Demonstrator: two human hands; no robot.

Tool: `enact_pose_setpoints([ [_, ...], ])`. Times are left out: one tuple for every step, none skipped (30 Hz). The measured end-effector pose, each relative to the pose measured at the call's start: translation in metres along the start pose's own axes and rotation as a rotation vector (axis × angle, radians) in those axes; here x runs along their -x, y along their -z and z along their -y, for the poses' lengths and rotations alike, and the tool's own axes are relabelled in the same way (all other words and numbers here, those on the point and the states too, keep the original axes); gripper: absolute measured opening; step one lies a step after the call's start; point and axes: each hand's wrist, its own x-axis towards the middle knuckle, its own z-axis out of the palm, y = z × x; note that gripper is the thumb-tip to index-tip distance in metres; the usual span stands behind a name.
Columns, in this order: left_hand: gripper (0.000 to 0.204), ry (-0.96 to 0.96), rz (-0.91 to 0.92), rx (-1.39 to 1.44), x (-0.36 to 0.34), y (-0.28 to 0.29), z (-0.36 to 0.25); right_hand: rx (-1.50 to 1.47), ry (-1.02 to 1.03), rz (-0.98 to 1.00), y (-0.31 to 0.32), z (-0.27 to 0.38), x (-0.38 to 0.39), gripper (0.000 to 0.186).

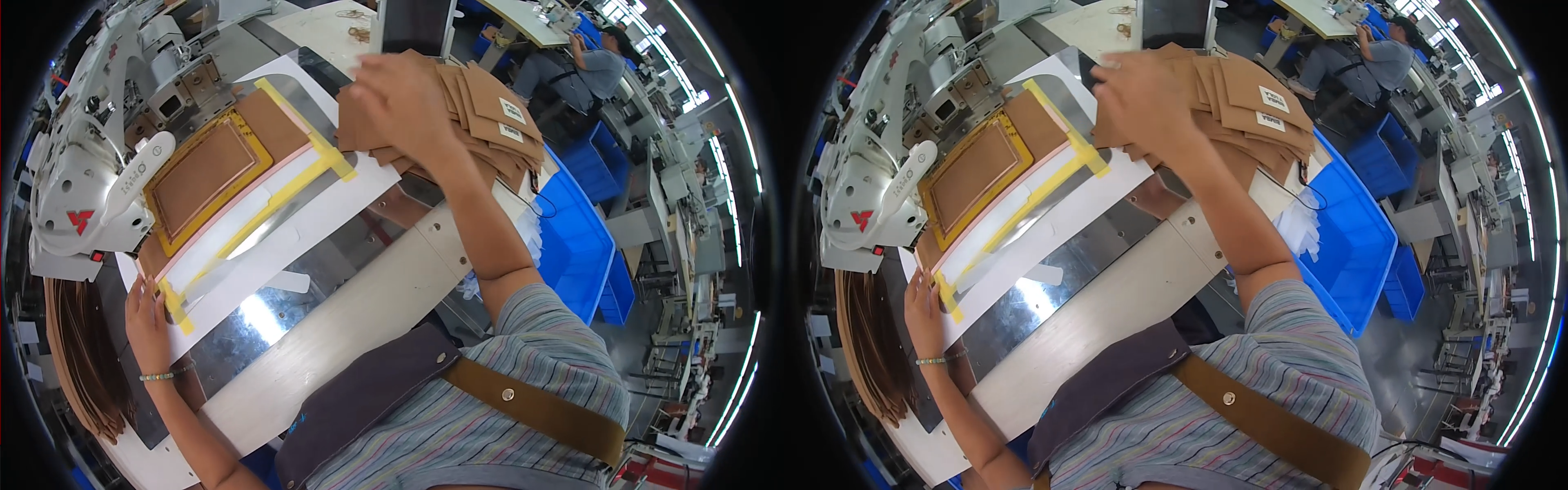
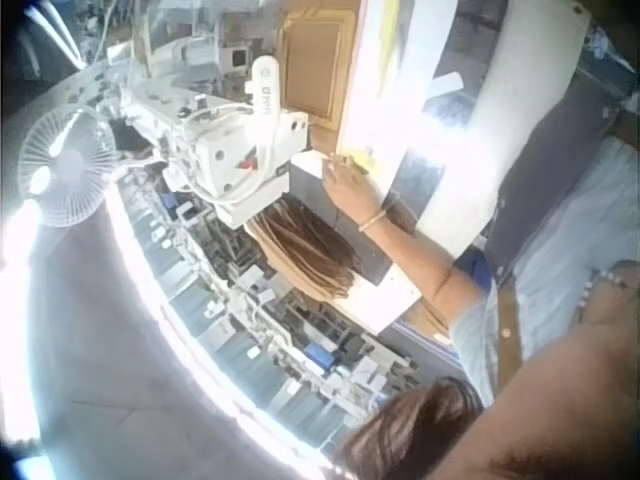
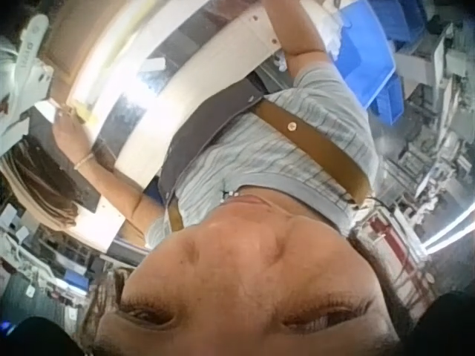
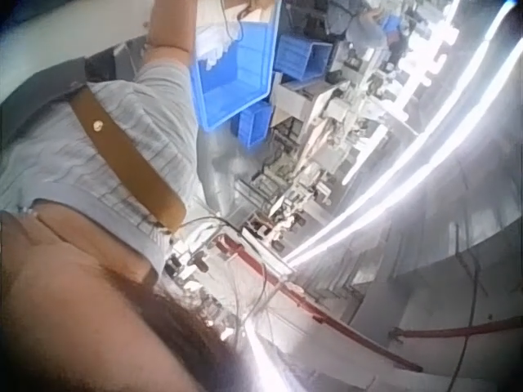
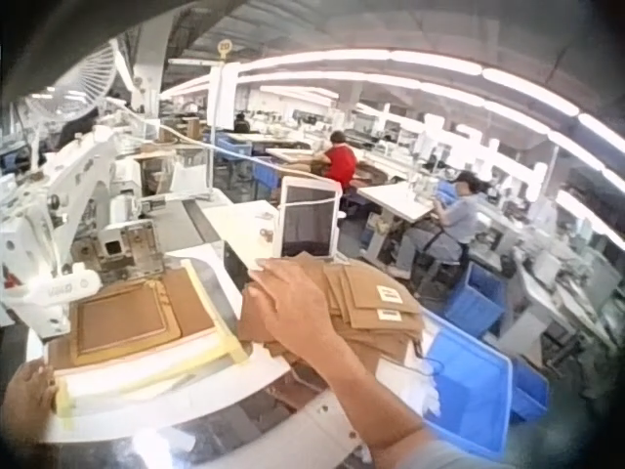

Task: Sewing small white labels onto brown leather panels using an industrial sewing machine and a specialized frame template.

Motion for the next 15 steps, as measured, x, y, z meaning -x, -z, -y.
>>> enact_pose_setpoints([
  [0.040, -0.002, -0.008, -0.015, 0.001, 0.000, 0.001, 0.090, -0.025, -0.064, 0.024, -0.013, -0.006, 0.024],
  [0.039, -0.005, -0.011, -0.016, 0.001, 0.001, -0.001, 0.211, -0.062, -0.074, 0.049, -0.023, -0.006, 0.025],
  [0.039, -0.006, -0.004, -0.012, 0.002, 0.000, 0.000, 0.328, -0.096, -0.082, 0.071, -0.032, -0.004, 0.026],
  [0.040, -0.003, -0.003, -0.017, 0.004, -0.001, 0.003, 0.453, -0.223, 0.073, 0.092, -0.035, -0.001, 0.027],
  [0.040, -0.010, -0.010, -0.013, 0.000, -0.002, 0.005, 0.591, -0.352, 0.222, 0.119, -0.038, 0.003, 0.029],
  [0.040, -0.005, -0.007, -0.016, 0.001, -0.001, 0.007, 0.610, -0.432, 0.256, 0.130, -0.055, 0.017, 0.029],
  [0.040, -0.019, -0.007, -0.026, 0.001, 0.001, 0.009, 0.625, -0.510, 0.292, 0.133, -0.077, 0.035, 0.030],
  [0.041, -0.032, -0.006, -0.037, 0.003, 0.002, 0.010, 0.613, -0.506, 0.299, 0.135, -0.100, 0.050, 0.030],
  [0.041, -0.016, 0.000, -0.050, 0.004, 0.004, 0.009, 0.518, -0.537, 0.347, 0.132, -0.126, 0.063, 0.030],
  [0.041, -0.007, 0.006, -0.014, 0.003, 0.004, 0.006, 0.422, -0.567, 0.395, 0.130, -0.153, 0.077, 0.030],
  [0.041, 0.005, 0.011, 0.014, 0.002, 0.006, 0.005, 0.295, -0.481, 0.291, 0.128, -0.183, 0.093, 0.027],
  [0.041, 0.024, 0.019, 0.045, 0.002, 0.009, 0.000, 0.024, -0.620, 0.186, 0.124, -0.191, 0.099, 0.019],
  [0.041, 0.042, 0.019, 0.074, 0.001, 0.010, -0.005, -0.056, -0.632, 0.278, 0.132, -0.214, 0.102, 0.012],
  [0.041, 0.018, 0.013, 0.051, 0.000, 0.007, -0.003, -0.125, -0.596, 0.288, 0.137, -0.230, 0.102, 0.013],
  [0.041, -0.005, 0.008, 0.029, 0.000, 0.007, -0.001, -0.097, -0.577, 0.318, 0.141, -0.239, 0.103, 0.013],
])
